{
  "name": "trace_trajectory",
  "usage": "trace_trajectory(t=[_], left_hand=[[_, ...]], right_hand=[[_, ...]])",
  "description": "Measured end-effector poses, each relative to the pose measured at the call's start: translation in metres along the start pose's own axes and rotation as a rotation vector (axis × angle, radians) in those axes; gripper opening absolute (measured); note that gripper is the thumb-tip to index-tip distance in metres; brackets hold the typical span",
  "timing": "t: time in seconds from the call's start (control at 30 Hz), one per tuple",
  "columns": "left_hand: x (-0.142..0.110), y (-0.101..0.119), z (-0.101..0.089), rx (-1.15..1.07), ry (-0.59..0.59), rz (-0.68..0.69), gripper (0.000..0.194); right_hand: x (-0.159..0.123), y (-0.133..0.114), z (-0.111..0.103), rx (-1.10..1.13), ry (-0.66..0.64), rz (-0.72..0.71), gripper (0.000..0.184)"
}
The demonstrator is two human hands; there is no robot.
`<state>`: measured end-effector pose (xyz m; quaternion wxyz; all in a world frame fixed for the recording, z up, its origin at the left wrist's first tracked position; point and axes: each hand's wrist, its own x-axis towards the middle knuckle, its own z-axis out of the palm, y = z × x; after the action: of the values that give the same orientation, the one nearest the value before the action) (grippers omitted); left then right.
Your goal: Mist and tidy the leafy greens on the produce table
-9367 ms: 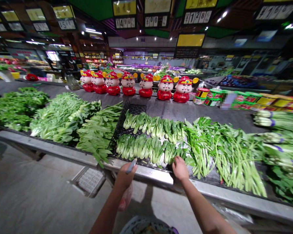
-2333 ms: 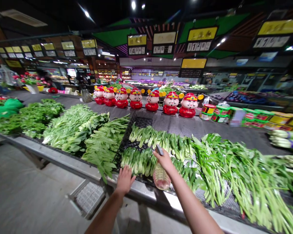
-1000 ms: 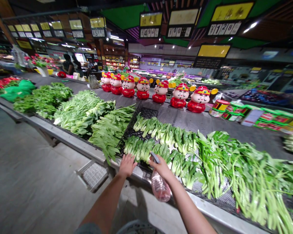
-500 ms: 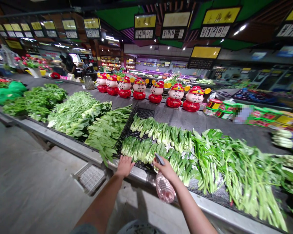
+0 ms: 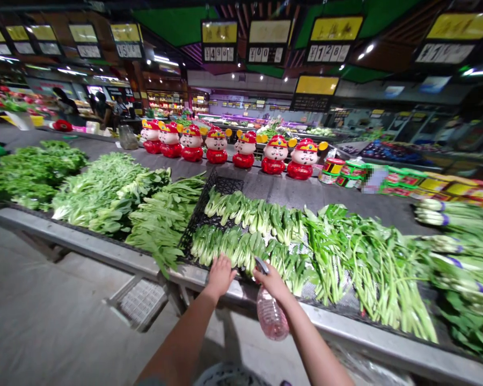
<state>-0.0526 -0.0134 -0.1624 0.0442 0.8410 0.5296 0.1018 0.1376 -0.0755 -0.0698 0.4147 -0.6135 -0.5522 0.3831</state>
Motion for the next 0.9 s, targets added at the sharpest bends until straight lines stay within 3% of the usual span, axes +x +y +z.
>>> trace_trajectory(t=[0.1, 0.2, 0.43, 0.9], left_hand=[[0.001, 0.005, 0.004, 0.001, -0.010, 0.001, 0.050], [0.003, 0.008, 0.004, -0.009, -0.013, 0.000, 0.051], [0.008, 0.023, 0.008, -0.039, -0.031, 0.109, 0.053], [0.004, 0.027, 0.014, 0.000, -0.025, 0.135, 0.056]], right_hand=[[-0.006, 0.005, -0.006, 0.024, -0.019, 0.010, 0.031], [-0.015, 0.007, -0.016, 0.032, 0.041, -0.051, 0.035], [-0.044, 0.020, -0.033, 0.048, 0.123, -0.109, 0.039], [-0.067, 0.056, -0.032, -0.032, 0.243, -0.030, 0.037]])
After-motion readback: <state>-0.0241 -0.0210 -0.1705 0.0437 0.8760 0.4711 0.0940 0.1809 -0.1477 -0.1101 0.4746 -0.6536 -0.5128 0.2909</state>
